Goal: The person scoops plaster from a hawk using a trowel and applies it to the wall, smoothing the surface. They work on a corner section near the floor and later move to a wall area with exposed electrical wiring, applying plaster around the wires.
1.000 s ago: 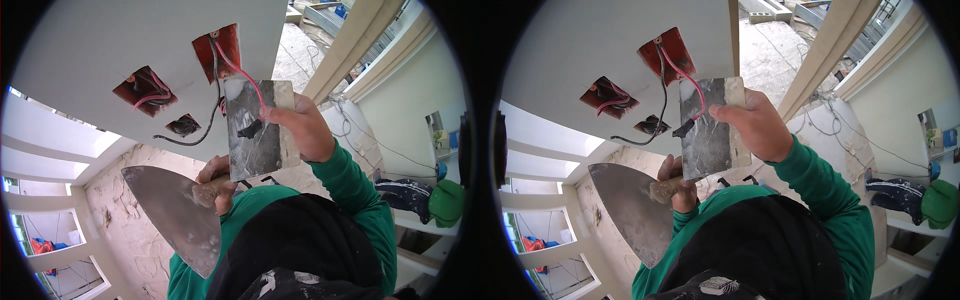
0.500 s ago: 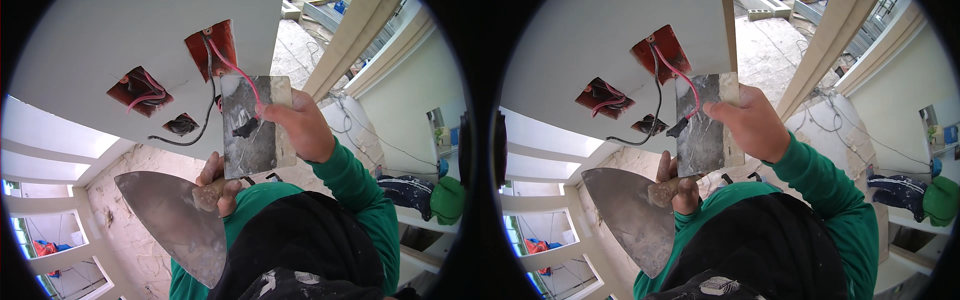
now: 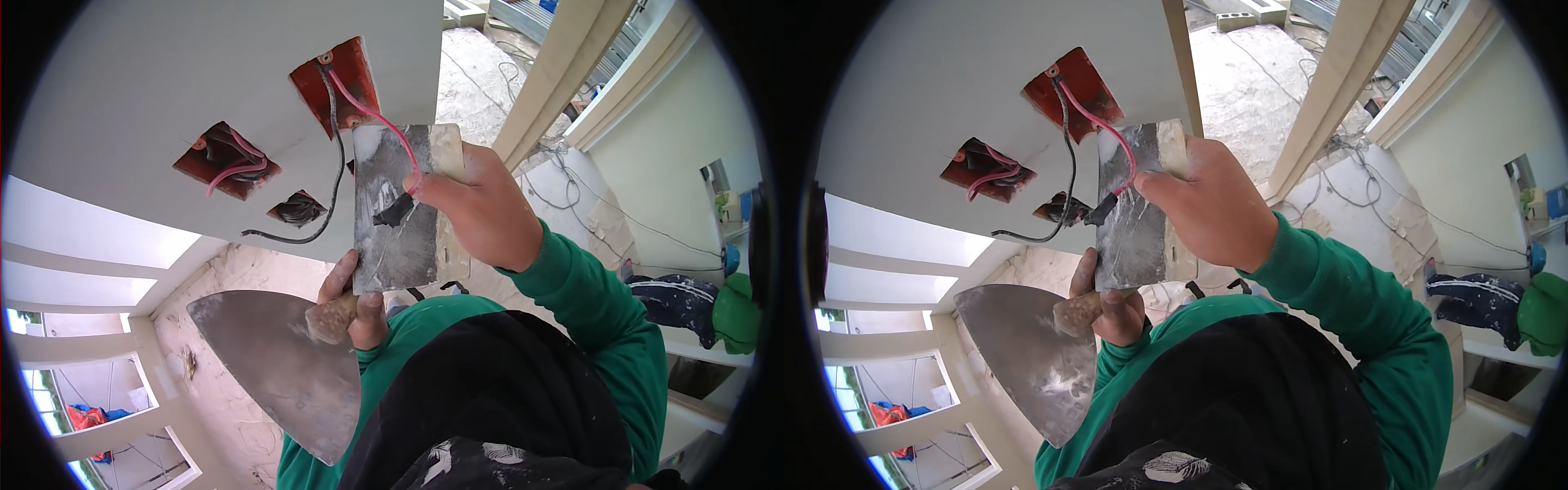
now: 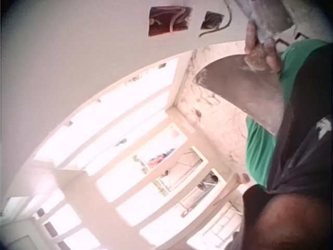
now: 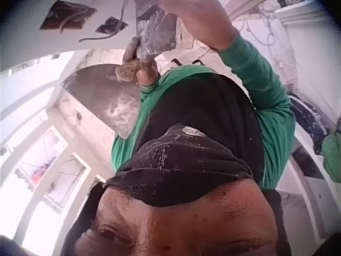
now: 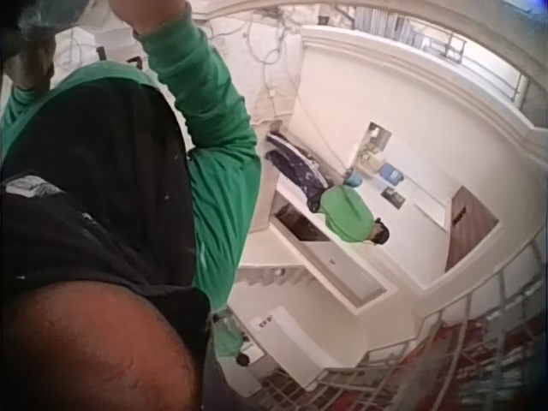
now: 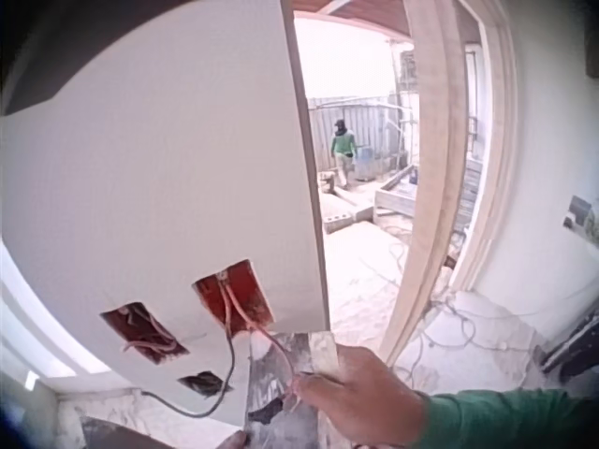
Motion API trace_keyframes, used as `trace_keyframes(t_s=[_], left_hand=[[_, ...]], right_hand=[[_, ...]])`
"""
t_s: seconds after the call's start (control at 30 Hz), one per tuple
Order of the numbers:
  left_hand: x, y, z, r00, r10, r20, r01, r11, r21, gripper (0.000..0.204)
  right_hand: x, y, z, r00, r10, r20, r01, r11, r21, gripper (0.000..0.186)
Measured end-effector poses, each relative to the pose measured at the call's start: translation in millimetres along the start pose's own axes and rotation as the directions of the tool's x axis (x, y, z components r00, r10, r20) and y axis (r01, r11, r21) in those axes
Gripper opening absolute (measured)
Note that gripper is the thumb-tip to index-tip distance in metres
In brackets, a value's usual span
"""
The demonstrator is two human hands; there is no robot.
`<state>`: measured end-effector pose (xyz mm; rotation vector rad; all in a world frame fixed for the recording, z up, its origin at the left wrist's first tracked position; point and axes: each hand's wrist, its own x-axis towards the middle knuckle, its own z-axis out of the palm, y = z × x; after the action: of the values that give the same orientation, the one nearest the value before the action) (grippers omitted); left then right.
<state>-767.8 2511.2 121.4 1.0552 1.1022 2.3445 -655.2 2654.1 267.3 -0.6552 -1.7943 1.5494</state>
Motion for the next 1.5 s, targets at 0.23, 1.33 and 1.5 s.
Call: trace_keyframes(t_s=[0.23, 1.33, 1.5], left_hand=[[0, 2, -2, 0.998, 0.05, 0.035, -0.05, 0.999, 0.007, 0.061], [-43, -12, -52, 0.884, -0.462, -0.071, 0.446, 0.786, 0.428, 0.016], [-46, -9, -50, 0.877, -0.467, -0.112, 0.454, 0.73, 0.511, 0.022]], right_hand=[[-5, 12, -1, 0.998, 0.063, -0.007, -0.062, 0.996, 0.071, 0.02], [-67, 89, -41, 0.971, 0.225, -0.081, -0.207, 0.961, 0.181, 0.019], [-73, 109, -53, 0.865, -0.45, 0.22, 0.488, 0.659, -0.572, 0.019]])
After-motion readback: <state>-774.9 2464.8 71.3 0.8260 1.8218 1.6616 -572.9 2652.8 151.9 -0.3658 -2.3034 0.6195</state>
